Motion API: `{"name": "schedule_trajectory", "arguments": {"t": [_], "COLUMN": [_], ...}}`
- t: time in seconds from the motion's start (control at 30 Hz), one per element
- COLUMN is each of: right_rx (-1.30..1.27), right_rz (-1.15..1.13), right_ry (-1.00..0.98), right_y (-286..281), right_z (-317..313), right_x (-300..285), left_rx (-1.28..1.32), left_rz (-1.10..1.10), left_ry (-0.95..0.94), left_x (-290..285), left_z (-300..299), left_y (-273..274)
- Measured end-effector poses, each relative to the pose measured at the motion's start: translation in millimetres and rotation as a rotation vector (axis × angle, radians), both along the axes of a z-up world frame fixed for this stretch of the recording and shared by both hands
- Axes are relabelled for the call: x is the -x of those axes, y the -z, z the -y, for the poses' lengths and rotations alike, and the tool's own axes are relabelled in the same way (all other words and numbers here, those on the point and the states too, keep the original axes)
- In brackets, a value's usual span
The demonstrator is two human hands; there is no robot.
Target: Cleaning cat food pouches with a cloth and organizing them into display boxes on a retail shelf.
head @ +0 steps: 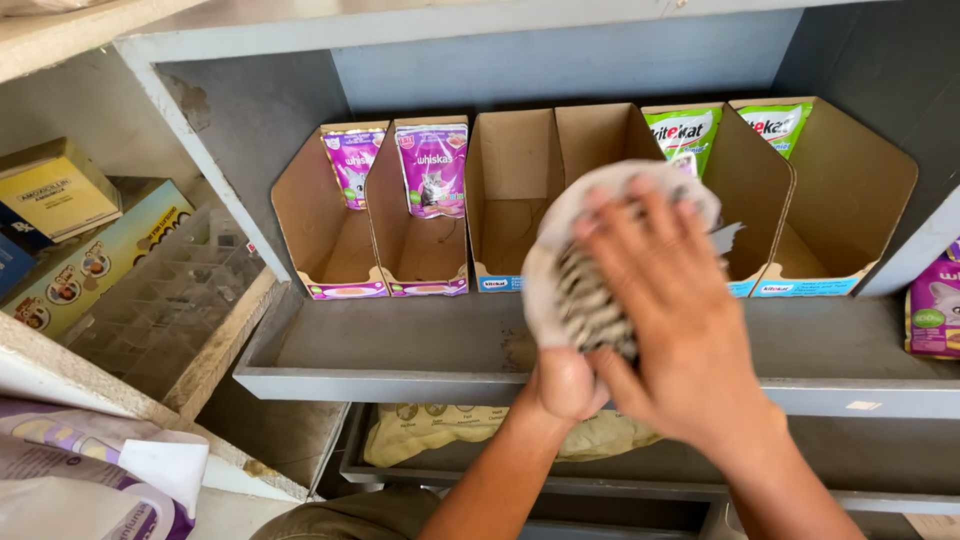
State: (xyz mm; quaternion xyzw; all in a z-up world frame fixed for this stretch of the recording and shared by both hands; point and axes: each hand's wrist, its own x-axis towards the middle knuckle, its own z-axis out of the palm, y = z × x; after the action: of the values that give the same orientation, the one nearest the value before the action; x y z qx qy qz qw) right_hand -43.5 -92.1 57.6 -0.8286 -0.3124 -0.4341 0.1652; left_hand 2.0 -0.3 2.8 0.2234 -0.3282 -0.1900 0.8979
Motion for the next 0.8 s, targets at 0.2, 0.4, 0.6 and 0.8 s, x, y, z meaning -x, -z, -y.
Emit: {"name": "schedule_trajectory", "arguments": {"t": [0.2,0.4,0.6,0.8], "right_rx": [-0.223,-0.178,-0.411,-0.737], "right_rz": [0.003,-0.149,-0.320,-0.450], "right_ry": [-0.008,-0.124,-0.088,-0.112], "right_y": [1,4,-8,18], "right_z": [6,-1,3,29], "right_x": [-15,-2,-3,-12], "left_rx": [0.040,0.156,0.066,-0.230], "left_rz": [-0.005,-0.061,0.021,0.354], "left_ry": [-0.004,-0.046,-0.080,-0.564], "left_x": [1,-17,-4,21], "left_z": [0,-10,-2,-12], "left_y": [-2,21,12,-38]}}
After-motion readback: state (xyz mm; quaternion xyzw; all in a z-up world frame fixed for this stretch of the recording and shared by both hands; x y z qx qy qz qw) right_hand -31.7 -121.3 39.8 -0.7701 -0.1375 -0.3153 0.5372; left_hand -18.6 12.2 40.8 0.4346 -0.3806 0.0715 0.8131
